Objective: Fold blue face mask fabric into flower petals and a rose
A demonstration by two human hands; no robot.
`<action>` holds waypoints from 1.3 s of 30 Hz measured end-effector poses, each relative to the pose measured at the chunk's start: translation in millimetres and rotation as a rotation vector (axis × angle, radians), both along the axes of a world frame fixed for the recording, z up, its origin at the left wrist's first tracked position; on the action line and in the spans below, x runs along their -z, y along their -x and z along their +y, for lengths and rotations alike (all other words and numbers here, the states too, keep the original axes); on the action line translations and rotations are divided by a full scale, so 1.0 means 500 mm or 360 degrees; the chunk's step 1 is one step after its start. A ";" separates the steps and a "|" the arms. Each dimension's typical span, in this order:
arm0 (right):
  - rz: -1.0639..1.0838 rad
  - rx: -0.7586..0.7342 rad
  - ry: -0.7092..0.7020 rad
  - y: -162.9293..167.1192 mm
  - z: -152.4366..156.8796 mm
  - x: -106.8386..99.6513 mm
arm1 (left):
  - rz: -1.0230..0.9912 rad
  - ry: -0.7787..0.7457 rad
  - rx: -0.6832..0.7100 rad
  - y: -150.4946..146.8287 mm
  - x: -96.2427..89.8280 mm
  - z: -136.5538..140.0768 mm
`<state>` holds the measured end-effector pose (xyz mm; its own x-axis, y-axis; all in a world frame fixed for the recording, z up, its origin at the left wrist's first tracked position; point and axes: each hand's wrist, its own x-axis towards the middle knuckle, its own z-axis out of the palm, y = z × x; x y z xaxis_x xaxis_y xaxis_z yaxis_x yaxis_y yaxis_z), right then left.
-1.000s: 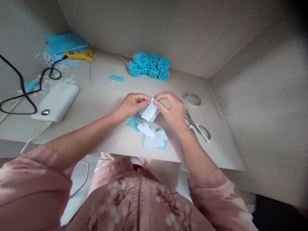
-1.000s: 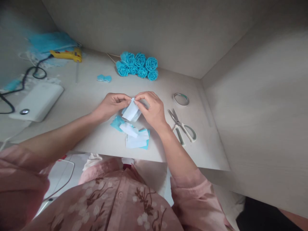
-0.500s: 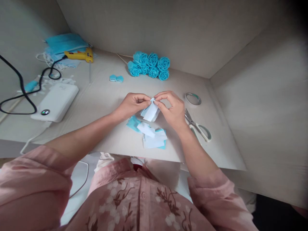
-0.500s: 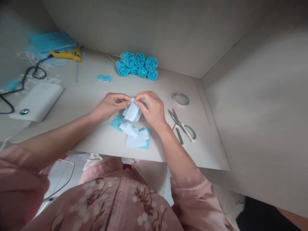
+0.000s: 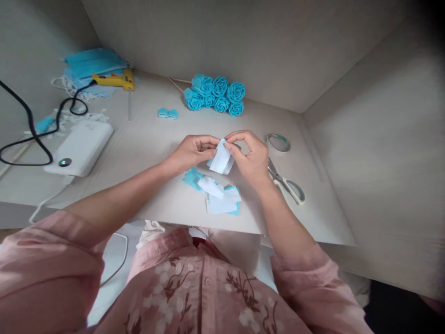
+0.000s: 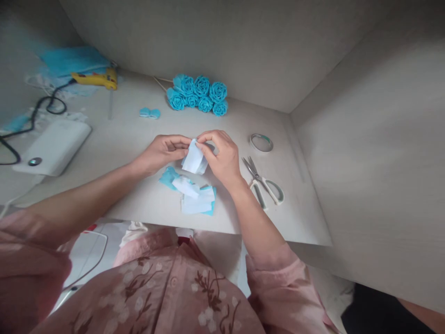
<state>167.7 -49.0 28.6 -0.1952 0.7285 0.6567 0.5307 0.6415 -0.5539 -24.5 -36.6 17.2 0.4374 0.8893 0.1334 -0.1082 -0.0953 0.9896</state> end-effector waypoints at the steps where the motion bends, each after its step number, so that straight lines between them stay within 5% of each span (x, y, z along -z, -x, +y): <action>1: -0.0013 -0.0004 0.0003 0.000 0.000 0.000 | 0.0027 -0.0010 -0.0038 0.000 0.000 0.000; 13: -0.0095 -0.0196 -0.0034 -0.004 -0.001 -0.004 | 0.0113 0.0038 -0.0484 0.000 -0.009 0.006; 33: -0.0205 -0.0021 0.0072 0.003 -0.004 0.003 | 0.0218 -0.0211 -0.0316 -0.001 -0.012 -0.004; 39: 0.0025 -0.0014 0.0134 0.002 -0.003 0.000 | 0.0099 -0.0029 -0.0336 -0.004 -0.007 -0.001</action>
<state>166.9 -50.6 28.8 -0.1921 0.7797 0.5959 0.5162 0.5967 -0.6143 -22.4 -37.3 20.7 0.2496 0.9597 0.1289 -0.0227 -0.1273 0.9916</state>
